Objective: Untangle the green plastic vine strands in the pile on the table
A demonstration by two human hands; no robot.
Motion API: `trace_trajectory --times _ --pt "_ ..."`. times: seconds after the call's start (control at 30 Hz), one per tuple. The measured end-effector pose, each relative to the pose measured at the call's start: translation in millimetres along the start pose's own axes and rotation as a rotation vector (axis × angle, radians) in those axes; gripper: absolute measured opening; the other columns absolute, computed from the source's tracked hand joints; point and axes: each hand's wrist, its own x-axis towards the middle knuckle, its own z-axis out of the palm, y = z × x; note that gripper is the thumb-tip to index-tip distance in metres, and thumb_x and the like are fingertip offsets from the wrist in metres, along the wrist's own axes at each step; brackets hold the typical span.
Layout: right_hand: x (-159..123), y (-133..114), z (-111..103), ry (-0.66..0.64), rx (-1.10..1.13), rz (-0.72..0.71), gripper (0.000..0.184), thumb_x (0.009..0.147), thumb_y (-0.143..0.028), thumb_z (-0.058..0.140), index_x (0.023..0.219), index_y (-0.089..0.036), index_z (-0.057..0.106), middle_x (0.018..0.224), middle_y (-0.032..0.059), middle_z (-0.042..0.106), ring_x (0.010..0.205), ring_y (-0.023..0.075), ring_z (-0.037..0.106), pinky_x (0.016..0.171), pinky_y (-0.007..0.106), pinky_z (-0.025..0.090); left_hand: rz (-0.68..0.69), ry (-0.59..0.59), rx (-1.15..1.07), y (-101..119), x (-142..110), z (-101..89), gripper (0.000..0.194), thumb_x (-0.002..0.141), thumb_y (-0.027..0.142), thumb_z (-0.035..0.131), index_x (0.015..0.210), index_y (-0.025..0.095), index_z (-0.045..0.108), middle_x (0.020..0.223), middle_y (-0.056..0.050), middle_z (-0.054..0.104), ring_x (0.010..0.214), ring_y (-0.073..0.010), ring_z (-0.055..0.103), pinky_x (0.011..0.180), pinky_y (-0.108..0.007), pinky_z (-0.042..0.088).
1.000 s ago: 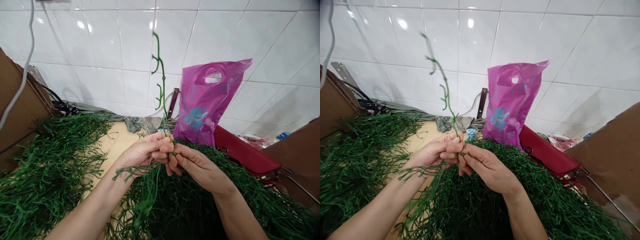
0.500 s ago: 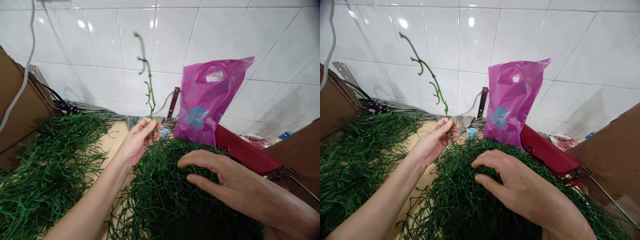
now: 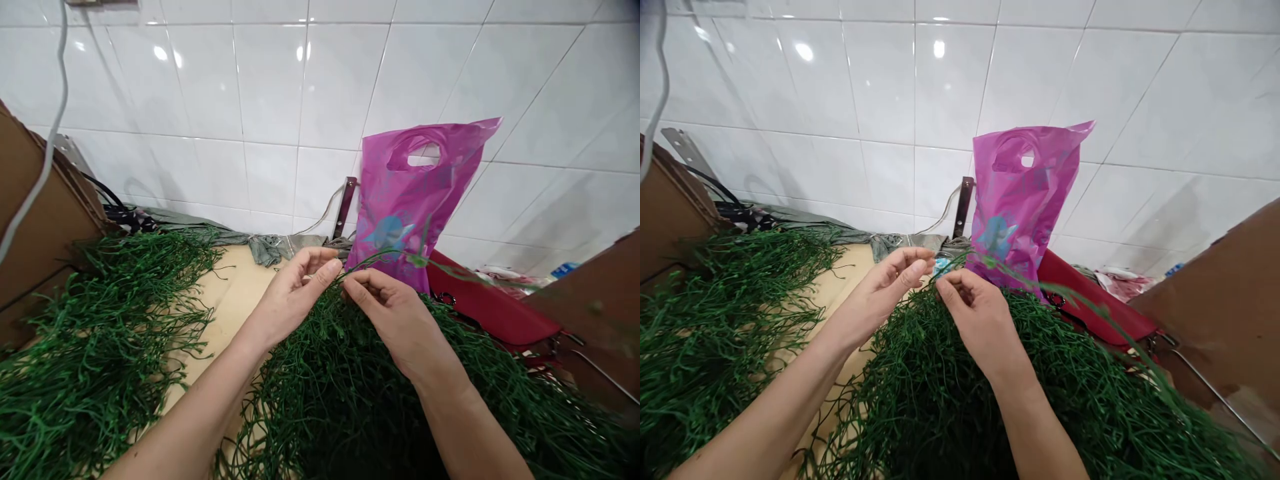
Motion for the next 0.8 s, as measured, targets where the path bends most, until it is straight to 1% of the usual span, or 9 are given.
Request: trace_trajectory --times 0.1,0.17,0.27,0.37,0.43,0.5,0.6,0.67,0.8 --pt "3.6 2.7 -4.5 0.015 0.159 0.056 0.028 0.082 -0.047 0.069 0.077 -0.020 0.067 0.074 0.0007 0.065 0.073 0.0168 0.057 0.069 0.028 0.047 -0.064 -0.150 0.022 -5.0 3.2 -6.2 0.024 0.087 0.034 0.070 0.101 0.015 0.067 0.093 -0.004 0.068 0.090 -0.0172 0.061 0.085 -0.030 0.047" --pt "4.8 3.3 -6.5 -0.009 0.175 0.068 0.029 0.081 -0.047 0.070 0.073 -0.020 0.068 0.071 0.0002 0.064 0.072 0.0166 0.057 0.069 0.028 0.047 -0.089 -0.203 0.020 -7.5 4.1 -9.2 0.024 0.085 0.032 0.072 0.100 0.015 0.065 0.091 -0.004 0.068 0.087 -0.0166 0.062 0.085 -0.030 0.047" --pt "4.8 2.0 -12.0 -0.100 0.056 0.025 0.025 0.084 -0.042 0.068 0.073 -0.020 0.070 0.072 0.0005 0.067 0.073 0.0176 0.059 0.071 0.029 0.047 -0.145 -0.235 0.068 -6.7 4.1 -14.1 0.022 0.085 0.030 0.071 0.099 0.014 0.065 0.089 -0.003 0.067 0.084 -0.0158 0.061 0.080 -0.028 0.046" --pt "2.6 -1.9 -20.0 -0.217 -0.149 -0.052 0.023 0.090 -0.036 0.061 0.078 -0.021 0.073 0.076 0.0013 0.072 0.075 0.0195 0.063 0.072 0.030 0.047 -0.171 -0.281 0.154 -3.1 4.7 -19.6 0.018 0.088 0.031 0.066 0.090 0.014 0.069 0.081 -0.002 0.064 0.078 -0.0148 0.057 0.074 -0.026 0.042" --pt "0.1 -4.8 -24.0 -0.257 -0.283 -0.105 0.024 0.094 -0.033 0.056 0.081 -0.022 0.073 0.076 0.0010 0.073 0.072 0.0190 0.063 0.069 0.029 0.046 -0.181 -0.306 0.167 -2.5 5.6 -21.6 0.018 0.088 0.032 0.066 0.087 0.015 0.070 0.080 -0.001 0.063 0.076 -0.0149 0.055 0.073 -0.026 0.042" --pt "-2.3 -6.9 -25.3 -0.252 -0.417 -0.181 0.024 0.095 -0.027 0.051 0.083 -0.022 0.072 0.076 0.0007 0.072 0.069 0.0180 0.062 0.066 0.029 0.044 -0.192 -0.319 0.134 -4.2 6.3 -21.4 0.018 0.088 0.033 0.066 0.089 0.015 0.069 0.082 -0.002 0.063 0.078 -0.0154 0.056 0.075 -0.027 0.043" --pt "-4.6 -8.2 -23.4 -0.162 -0.570 -0.298 0.019 0.090 -0.017 0.052 0.082 -0.022 0.068 0.073 0.0007 0.068 0.064 0.0170 0.057 0.064 0.029 0.040 -0.199 -0.322 0.064 -7.7 6.4 -19.1 0.020 0.088 0.036 0.066 0.090 0.016 0.068 0.085 -0.002 0.063 0.078 -0.0153 0.056 0.077 -0.028 0.043" --pt "-5.1 -8.8 -21.2 -0.136 -0.594 -0.341 0.017 0.087 -0.014 0.052 0.079 -0.021 0.065 0.070 0.0004 0.065 0.064 0.0167 0.054 0.063 0.028 0.038 -0.199 -0.332 0.029 -7.8 5.9 -18.5 0.021 0.088 0.037 0.065 0.090 0.015 0.067 0.085 -0.002 0.063 0.078 -0.0151 0.056 0.077 -0.028 0.042" --pt "-5.0 -10.5 -16.4 -0.189 -0.551 -0.355 0.020 0.091 -0.018 0.047 0.075 -0.023 0.058 0.062 -0.0028 0.052 0.057 0.0150 0.044 0.062 0.029 0.035 -0.172 -0.312 0.027 -1.9 4.0 -19.3 0.019 0.087 0.034 0.069 0.087 0.015 0.069 0.079 0.000 0.061 0.075 -0.0139 0.055 0.074 -0.026 0.042"
